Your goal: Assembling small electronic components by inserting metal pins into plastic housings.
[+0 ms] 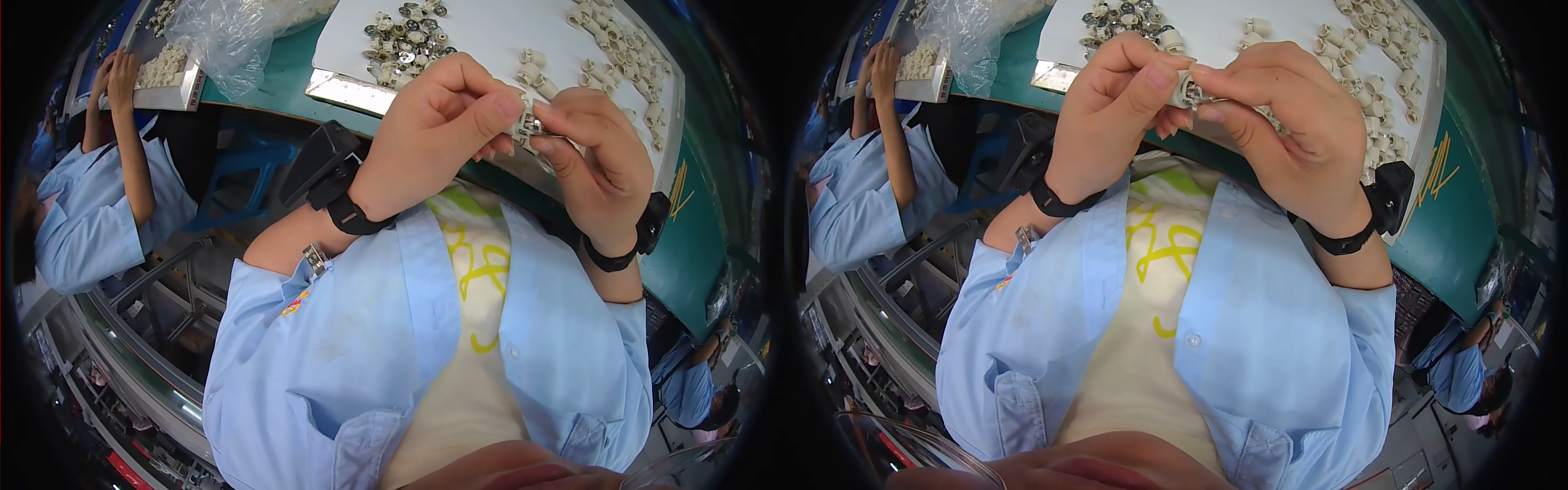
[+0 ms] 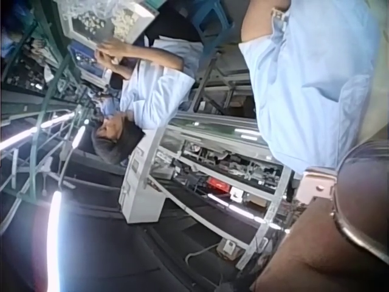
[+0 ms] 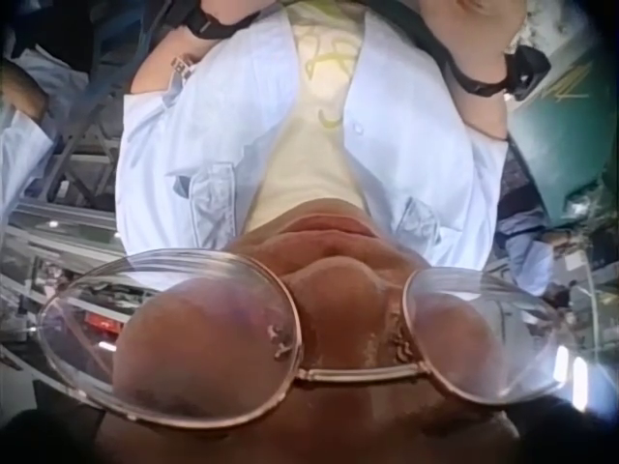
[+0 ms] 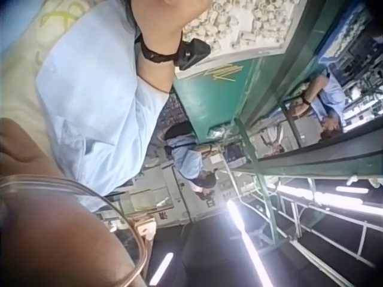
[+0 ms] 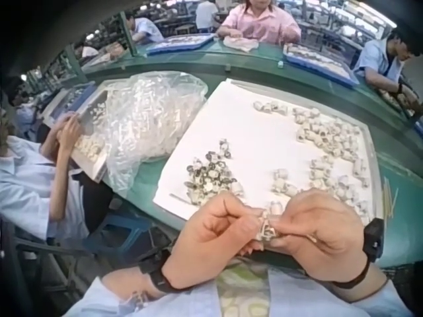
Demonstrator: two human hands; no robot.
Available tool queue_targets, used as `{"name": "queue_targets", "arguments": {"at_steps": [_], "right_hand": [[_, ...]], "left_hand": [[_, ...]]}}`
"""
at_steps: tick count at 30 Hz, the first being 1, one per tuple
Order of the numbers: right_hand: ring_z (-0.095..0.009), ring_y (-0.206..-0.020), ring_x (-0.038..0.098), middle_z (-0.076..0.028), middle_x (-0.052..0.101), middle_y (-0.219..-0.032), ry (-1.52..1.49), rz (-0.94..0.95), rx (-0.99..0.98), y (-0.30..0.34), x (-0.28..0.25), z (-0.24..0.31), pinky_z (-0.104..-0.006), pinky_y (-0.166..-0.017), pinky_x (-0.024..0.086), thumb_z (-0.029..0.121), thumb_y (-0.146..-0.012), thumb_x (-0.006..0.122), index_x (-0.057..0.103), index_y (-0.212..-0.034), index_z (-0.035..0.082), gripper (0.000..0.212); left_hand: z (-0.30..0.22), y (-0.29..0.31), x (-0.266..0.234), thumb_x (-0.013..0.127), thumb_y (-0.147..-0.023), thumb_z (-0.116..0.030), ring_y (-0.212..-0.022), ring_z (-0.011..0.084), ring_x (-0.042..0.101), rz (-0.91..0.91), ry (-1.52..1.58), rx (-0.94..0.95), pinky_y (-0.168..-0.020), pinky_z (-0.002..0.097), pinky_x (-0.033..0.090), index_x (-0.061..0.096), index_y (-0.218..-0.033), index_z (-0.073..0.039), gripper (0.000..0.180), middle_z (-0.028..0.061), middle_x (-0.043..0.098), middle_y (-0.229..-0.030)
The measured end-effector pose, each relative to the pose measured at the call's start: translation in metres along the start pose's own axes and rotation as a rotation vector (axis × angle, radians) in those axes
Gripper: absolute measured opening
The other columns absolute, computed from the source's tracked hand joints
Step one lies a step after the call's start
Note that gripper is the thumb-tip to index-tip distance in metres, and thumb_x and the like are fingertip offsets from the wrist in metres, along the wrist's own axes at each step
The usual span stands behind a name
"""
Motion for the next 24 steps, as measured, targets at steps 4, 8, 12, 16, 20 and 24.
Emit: {"name": "queue_targets", "arguments": {"at_steps": [4,8,12,16,20,24], "right_hand": [[-0.018,-0.072,0.056,-0.008,0.058,-0.079,-0.013,-0.009,-0.008,0.0002,0.0031,-0.0029,-0.0246,-0.062,0.044,-0.002,-0.068,0.067,0.064,-0.093,0.002,0.026],[-0.018,-0.072,0.056,-0.008,0.058,-0.079,-0.075,-0.054,0.007,0.0002,0.0027,-0.0047,-0.0241,-0.062,0.044,-0.003,-0.067,0.067,0.064,-0.092,0.002,0.025],[-0.018,-0.072,0.056,-0.008,0.058,-0.078,-0.046,-0.039,-0.01,-0.0006,0.0011,-0.0031,-0.024,-0.061,0.044,-0.003,-0.066,0.068,0.064,-0.089,0.001,0.024],[-0.018,-0.071,0.055,-0.009,0.057,-0.077,0.007,-0.026,-0.036,0.0007,-0.0006,0.0016,-0.0241,-0.061,0.044,-0.003,-0.065,0.069,0.064,-0.087,0.0,0.022],[-0.018,-0.07,0.055,-0.009,0.057,-0.076,0.019,-0.024,-0.038,0.0023,-0.0007,0.0021,-0.0243,-0.059,0.044,-0.003,-0.064,0.07,0.063,-0.085,-0.001,0.022],[-0.018,-0.068,0.055,-0.009,0.057,-0.075,0.026,-0.001,-0.074,0.003,-0.0033,0.0035,-0.0244,-0.058,0.043,-0.002,-0.064,0.071,0.063,-0.084,-0.001,0.022]], "left_hand": [[-0.0003,-0.0015,-0.0025,0.057,-0.085,-0.013,-0.066,0.0048,0.056,0.01,0.009,0.046,-0.058,0.0179,0.045,0.05,-0.088,-0.004,0.012,0.0005,0.057,-0.076],[-0.0033,0.0,0.001,0.058,-0.085,-0.013,-0.065,0.0049,0.055,0.003,0.001,0.066,-0.059,0.0181,0.045,0.05,-0.088,-0.003,0.012,0.0005,0.057,-0.075],[-0.0034,0.0016,0.0009,0.059,-0.084,-0.012,-0.066,0.0049,0.054,0.008,-0.026,0.087,-0.059,0.0182,0.045,0.05,-0.088,-0.003,0.013,0.0005,0.056,-0.075],[-0.0028,0.0044,0.0034,0.059,-0.084,-0.012,-0.066,0.0047,0.054,0.004,-0.04,0.108,-0.059,0.0183,0.045,0.05,-0.088,-0.003,0.013,0.0008,0.056,-0.076],[-0.0015,0.0053,0.0039,0.059,-0.084,-0.012,-0.066,0.0045,0.054,0.003,-0.047,0.127,-0.059,0.0182,0.045,0.05,-0.088,-0.003,0.013,0.0009,0.056,-0.077],[0.0014,0.0052,0.0063,0.059,-0.084,-0.012,-0.066,0.0044,0.053,0.018,-0.051,0.143,-0.059,0.0181,0.045,0.05,-0.088,-0.004,0.013,0.0004,0.055,-0.077]]}}
Point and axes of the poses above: each hand's wrist, its own y-axis away from the middle knuckle, its own x-axis out of the palm, z = x × y, the point moved 2 cm from there along -y, towards the middle knuckle
